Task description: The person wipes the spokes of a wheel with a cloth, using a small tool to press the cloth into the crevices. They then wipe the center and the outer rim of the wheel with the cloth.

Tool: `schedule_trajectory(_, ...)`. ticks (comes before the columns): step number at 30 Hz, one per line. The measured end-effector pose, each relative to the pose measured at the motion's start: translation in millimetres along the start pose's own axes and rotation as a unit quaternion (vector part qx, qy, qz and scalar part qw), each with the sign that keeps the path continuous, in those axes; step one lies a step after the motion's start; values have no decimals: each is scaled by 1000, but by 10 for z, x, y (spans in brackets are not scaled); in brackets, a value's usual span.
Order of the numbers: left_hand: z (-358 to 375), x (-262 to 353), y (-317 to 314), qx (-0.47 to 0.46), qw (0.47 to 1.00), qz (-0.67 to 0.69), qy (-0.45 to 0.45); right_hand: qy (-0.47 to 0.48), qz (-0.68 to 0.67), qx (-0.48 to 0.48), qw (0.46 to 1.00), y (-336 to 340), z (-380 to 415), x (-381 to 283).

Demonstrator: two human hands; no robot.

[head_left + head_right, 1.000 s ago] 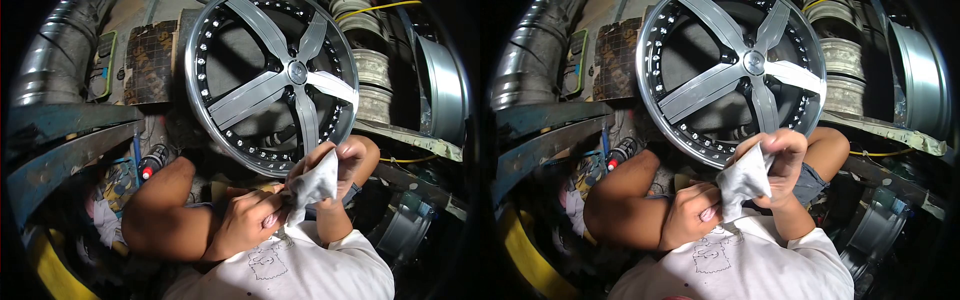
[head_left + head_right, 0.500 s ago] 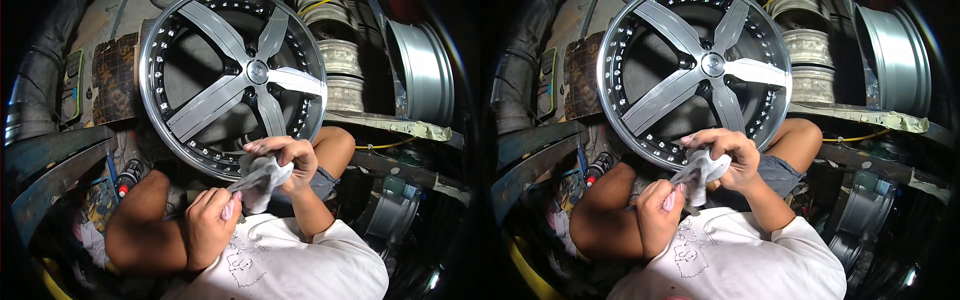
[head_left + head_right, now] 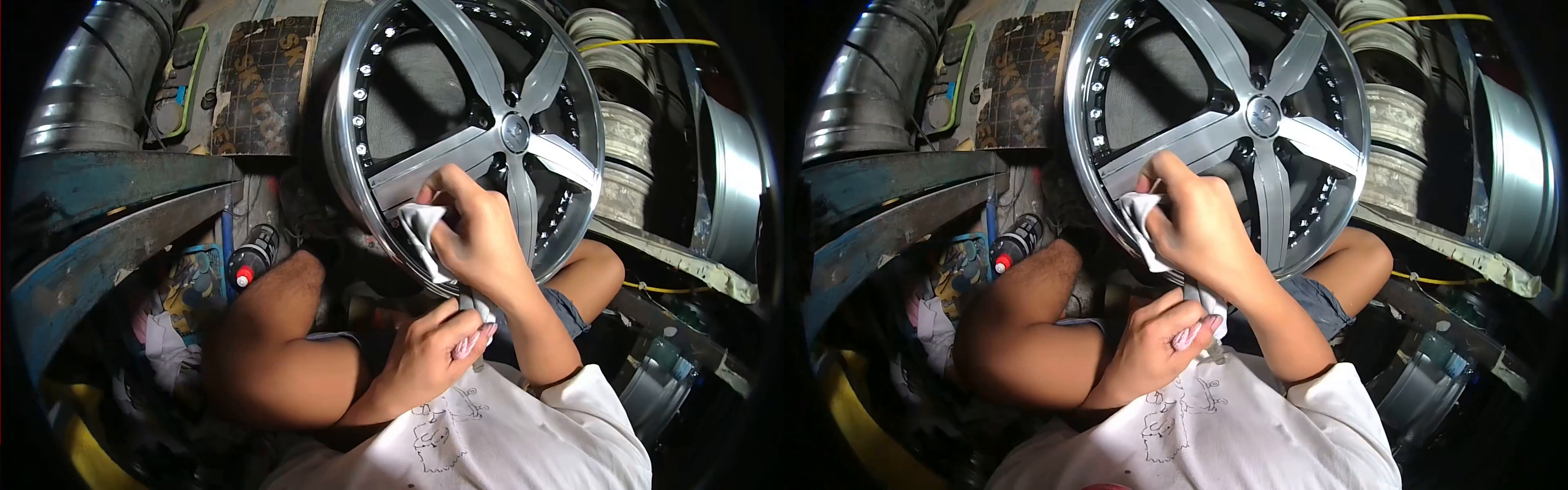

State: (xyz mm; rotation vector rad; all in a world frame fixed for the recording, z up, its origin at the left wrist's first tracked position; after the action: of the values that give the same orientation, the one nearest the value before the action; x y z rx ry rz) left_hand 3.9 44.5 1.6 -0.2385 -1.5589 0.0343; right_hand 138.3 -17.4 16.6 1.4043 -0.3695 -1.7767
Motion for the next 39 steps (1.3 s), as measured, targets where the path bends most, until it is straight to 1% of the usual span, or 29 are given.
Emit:
schedule_trajectory(1,-16,-3,27,15,1000,1,-2,12,54,-4,998,-73,-78,45)
schedule_trajectory(3,-53,-9,84,43,999,2,-7,26,106,-10,994,-173,-208,34)
schedule_trajectory(6,-75,-47,174,49,999,-19,8,18,171,-1,985,-236,-321,-22)
schedule_trajectory(9,-93,-58,191,56,998,21,22,15,230,-3,973,-252,-330,-61)
schedule_trajectory(10,-93,-68,200,55,998,17,27,28,240,-1,970,-260,-344,-62)
schedule_trajectory(13,-109,-57,231,63,998,18,23,28,247,-4,969,-298,-352,-47)
schedule_trajectory(14,-115,-51,227,74,996,52,19,20,229,-8,973,-308,-305,-36)
schedule_trajectory(17,-85,-59,248,63,997,29,28,38,232,-7,972,-322,-342,-46)
schedule_trajectory(23,-81,-22,269,99,993,55,22,11,205,-2,979,-394,-264,-12)
schedule_trajectory(24,-86,-16,297,79,996,42,25,7,210,-6,978,-388,-284,-28)
schedule_trajectory(25,-82,-15,287,78,996,45,26,3,217,-7,976,-377,-298,-32)
schedule_trajectory(26,-81,-14,280,76,996,48,25,22,218,10,976,-393,-268,-3)
schedule_trajectory(28,-86,-4,274,85,994,65,17,0,208,-1,978,-381,-212,23)
schedule_trajectory(29,-89,-14,293,74,996,50,21,-7,202,-8,979,-394,-223,20)
schedule_trajectory(31,-55,-5,299,45,998,26,33,9,200,0,980,-385,-244,-24)
schedule_trajectory(32,-43,-10,285,51,997,24,47,14,192,10,981,-393,-235,-20)
schedule_trajectory(33,-72,-2,278,52,998,35,28,23,184,20,982,-389,-247,-22)
schedule_trajectory(34,-90,12,280,55,997,44,12,-5,207,2,978,-390,-213,11)
schedule_trajectory(35,-91,26,296,61,997,52,-2,-8,208,-2,978,-389,-223,2)
schedule_trajectory(39,-40,-7,285,47,998,32,34,-10,207,-6,978,-383,-219,-6)
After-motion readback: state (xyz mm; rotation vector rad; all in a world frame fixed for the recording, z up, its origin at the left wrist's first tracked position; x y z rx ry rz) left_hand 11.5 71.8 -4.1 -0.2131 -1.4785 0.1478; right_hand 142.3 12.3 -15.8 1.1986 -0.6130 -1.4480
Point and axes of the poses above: each hand's wrist, its own z-axis away from the middle knuckle, its own y-axis out of the back of the hand, x = y × z, the point moved 5 cm from there along -z, towards the middle knuckle, and after that the axes turned 8 degrees about -y, right-handed, at the moved point
